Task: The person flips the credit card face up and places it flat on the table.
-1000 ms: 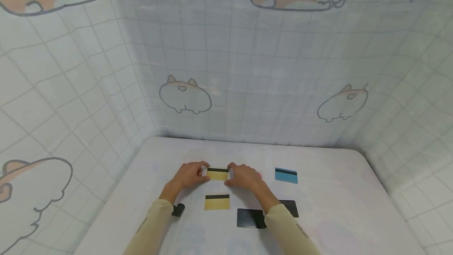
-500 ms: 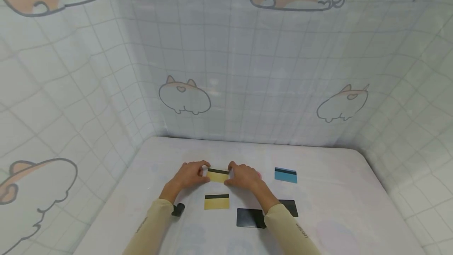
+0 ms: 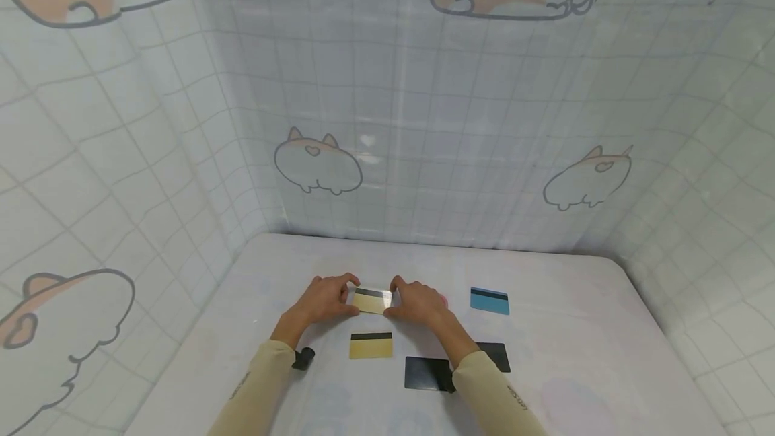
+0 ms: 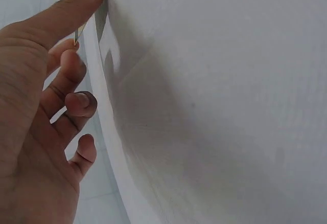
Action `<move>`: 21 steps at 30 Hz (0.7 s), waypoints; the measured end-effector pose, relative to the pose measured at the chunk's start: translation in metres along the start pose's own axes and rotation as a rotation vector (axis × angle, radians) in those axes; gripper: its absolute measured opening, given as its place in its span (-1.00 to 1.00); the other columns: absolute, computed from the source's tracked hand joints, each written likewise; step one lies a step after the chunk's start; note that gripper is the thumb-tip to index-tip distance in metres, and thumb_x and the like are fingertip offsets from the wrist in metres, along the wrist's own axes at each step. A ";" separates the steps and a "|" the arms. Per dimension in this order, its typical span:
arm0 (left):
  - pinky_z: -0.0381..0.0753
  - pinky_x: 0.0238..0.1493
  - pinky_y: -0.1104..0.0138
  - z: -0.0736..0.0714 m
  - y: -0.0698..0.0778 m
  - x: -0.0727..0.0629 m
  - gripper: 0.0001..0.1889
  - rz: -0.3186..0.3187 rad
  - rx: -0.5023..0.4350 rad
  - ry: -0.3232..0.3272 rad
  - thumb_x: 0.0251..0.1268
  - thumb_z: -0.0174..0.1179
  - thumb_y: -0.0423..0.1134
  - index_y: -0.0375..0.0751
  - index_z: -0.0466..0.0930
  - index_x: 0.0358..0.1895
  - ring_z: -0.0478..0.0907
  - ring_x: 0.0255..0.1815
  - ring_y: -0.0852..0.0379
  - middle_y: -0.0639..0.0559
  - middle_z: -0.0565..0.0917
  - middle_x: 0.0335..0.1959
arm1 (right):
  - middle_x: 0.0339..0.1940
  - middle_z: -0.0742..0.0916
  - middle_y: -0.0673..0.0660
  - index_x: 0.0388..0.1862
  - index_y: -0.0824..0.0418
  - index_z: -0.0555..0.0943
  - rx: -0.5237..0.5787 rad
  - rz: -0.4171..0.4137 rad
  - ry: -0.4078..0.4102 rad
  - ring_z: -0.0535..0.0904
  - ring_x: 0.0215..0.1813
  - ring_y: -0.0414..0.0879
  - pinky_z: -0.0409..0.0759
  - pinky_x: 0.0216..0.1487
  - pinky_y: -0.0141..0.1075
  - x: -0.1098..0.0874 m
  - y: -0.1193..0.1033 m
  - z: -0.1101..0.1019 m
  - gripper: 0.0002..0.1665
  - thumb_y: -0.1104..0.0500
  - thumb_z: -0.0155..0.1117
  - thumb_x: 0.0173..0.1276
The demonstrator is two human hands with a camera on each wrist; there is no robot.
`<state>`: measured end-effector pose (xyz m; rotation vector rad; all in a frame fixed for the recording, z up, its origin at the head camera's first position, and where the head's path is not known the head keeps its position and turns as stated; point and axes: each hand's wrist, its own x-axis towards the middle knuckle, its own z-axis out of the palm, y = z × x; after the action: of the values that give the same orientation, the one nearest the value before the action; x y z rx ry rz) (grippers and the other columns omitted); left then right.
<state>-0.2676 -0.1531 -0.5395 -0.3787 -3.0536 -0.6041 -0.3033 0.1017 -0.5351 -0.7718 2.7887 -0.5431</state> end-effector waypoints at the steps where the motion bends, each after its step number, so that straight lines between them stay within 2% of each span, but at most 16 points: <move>1: 0.28 -0.06 0.09 0.000 0.001 0.000 -0.39 0.001 0.002 0.005 -0.01 0.55 0.10 0.06 0.57 0.14 0.37 -0.52 0.29 0.30 0.46 -0.56 | -0.33 0.67 -0.02 0.20 -0.03 0.48 0.002 0.000 0.001 0.48 -0.43 -0.12 0.45 -0.38 -0.22 0.000 0.000 0.000 -0.33 -0.24 0.46 0.22; 12: 0.28 -0.12 0.15 0.002 0.001 0.004 -0.40 0.027 0.079 0.063 0.02 0.50 0.19 0.15 0.61 0.17 0.31 -0.56 0.32 0.33 0.40 -0.62 | -0.33 0.67 0.01 0.19 -0.01 0.44 0.006 0.025 0.014 0.49 -0.44 -0.10 0.46 -0.42 -0.21 -0.001 0.002 -0.001 -0.25 -0.29 0.49 0.15; 21: 0.26 -0.10 0.14 0.002 0.007 0.004 -0.38 0.025 0.064 0.061 0.01 0.49 0.22 0.15 0.61 0.17 0.32 -0.55 0.29 0.30 0.42 -0.61 | -0.36 0.66 -0.01 0.16 -0.03 0.40 0.010 0.044 0.025 0.49 -0.45 -0.10 0.45 -0.41 -0.22 -0.007 0.001 -0.003 -0.20 -0.31 0.54 0.07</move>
<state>-0.2702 -0.1454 -0.5384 -0.3889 -2.9966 -0.5055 -0.2992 0.1071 -0.5319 -0.7046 2.8164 -0.5630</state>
